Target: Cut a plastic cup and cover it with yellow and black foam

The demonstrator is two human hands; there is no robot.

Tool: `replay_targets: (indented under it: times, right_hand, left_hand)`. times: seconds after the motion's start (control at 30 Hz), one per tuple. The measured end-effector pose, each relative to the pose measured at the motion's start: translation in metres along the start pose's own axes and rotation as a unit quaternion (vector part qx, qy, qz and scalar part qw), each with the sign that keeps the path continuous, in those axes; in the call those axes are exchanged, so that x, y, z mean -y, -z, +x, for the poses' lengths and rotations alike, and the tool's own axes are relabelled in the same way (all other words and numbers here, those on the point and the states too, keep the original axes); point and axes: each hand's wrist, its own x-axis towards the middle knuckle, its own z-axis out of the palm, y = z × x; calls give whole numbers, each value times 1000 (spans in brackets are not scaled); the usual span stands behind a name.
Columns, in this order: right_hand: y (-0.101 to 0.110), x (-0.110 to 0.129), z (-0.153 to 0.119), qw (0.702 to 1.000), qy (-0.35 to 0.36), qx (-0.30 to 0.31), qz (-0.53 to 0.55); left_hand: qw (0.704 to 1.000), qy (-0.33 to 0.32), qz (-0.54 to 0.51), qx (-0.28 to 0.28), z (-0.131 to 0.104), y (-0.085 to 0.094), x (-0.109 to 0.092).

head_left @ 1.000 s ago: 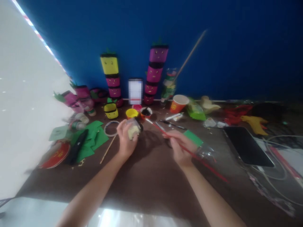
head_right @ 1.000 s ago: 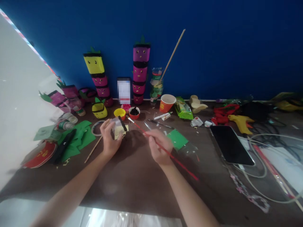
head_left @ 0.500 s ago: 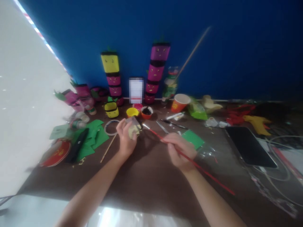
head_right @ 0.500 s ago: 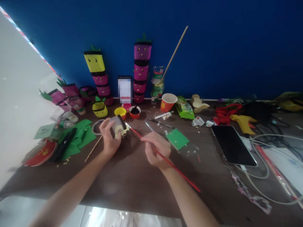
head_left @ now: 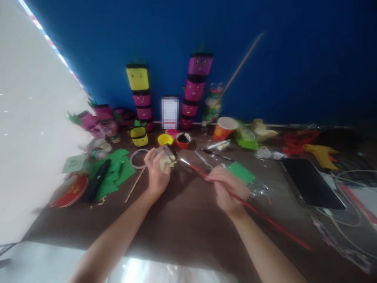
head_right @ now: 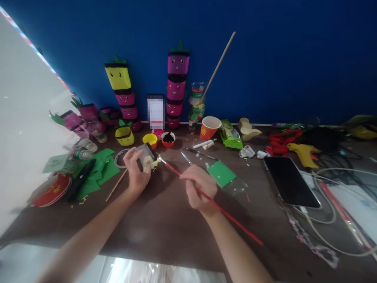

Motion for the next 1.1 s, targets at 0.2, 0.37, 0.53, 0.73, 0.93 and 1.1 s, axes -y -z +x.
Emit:
replay_targets:
  times: [0.2, 0.37, 0.53, 0.73, 0.93, 1.1]
  right_hand:
    - [-1, -3, -2, 1000, -22, -4, 4]
    - [-1, -1, -1, 1000, -25, -13, 12]
    - [0, -3, -1, 1000, -7, 11, 5]
    - [0, -4, -2, 1000, -10, 18, -1]
    - [1, -2, -2, 1000, 3, -7, -5]
    - [1, 8, 6, 997, 12, 25, -69]
  left_hand:
    - [1000, 18, 1, 0, -1, 0, 1]
    - [1000, 24, 1, -4, 0, -1, 1]
    - [1000, 26, 7, 0, 0, 0, 0]
    - [999, 38, -4, 15, -1, 0, 0]
    - [998, 57, -19, 36, 0, 3, -2]
    - [996, 48, -49, 54, 0, 3, -2]
